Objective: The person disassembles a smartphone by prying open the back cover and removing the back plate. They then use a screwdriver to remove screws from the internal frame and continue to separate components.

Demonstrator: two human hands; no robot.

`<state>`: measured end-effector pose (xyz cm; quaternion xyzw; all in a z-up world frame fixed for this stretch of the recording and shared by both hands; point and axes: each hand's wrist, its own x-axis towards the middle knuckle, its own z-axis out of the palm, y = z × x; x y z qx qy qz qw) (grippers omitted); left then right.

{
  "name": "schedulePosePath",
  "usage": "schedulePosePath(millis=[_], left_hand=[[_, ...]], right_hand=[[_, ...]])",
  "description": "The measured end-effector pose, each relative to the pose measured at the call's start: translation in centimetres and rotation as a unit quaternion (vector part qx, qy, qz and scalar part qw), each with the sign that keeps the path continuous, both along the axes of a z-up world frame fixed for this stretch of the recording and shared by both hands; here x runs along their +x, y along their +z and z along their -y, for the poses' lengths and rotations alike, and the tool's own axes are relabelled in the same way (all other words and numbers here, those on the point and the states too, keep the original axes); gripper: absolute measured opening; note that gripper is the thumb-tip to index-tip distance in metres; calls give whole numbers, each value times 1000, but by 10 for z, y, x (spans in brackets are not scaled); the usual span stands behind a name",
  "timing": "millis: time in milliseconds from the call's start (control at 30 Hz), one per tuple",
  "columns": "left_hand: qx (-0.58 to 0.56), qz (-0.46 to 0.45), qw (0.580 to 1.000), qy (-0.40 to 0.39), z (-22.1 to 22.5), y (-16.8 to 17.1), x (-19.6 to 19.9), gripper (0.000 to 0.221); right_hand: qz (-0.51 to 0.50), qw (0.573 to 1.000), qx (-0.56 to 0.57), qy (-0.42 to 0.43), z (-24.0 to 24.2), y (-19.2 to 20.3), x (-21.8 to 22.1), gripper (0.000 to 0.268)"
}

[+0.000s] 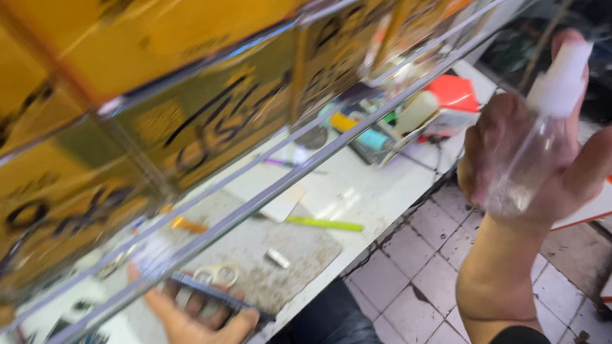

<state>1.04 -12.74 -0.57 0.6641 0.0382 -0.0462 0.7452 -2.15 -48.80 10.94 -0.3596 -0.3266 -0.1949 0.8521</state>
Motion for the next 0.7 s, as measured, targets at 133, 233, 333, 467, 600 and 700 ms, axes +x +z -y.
schedulePosePath(millis=[133, 233, 333, 467, 600, 700], left_hand=[[-8, 34, 998, -60, -23, -14, -7, 130], [114, 164, 980, -17, -47, -16, -5, 141], [198, 137, 970, -21, -56, -4, -13, 142], [207, 134, 968, -49, -59, 7, -13, 143], [209, 64, 973, -79, -69, 8, -13, 143], [214, 56, 971, -90, -76, 4, -14, 145]], right_hand=[[-101, 958, -232, -135, -91, -53, -28, 85], [-31, 861, -478, -172, -149, -91, -13, 70], [94, 708, -637, -289, -182, -110, -2, 72], [144, 641, -696, -291, -200, -114, 9, 65], [174, 639, -700, -267, -216, -113, 14, 64], [189, 637, -710, -234, -220, -118, 16, 66]])
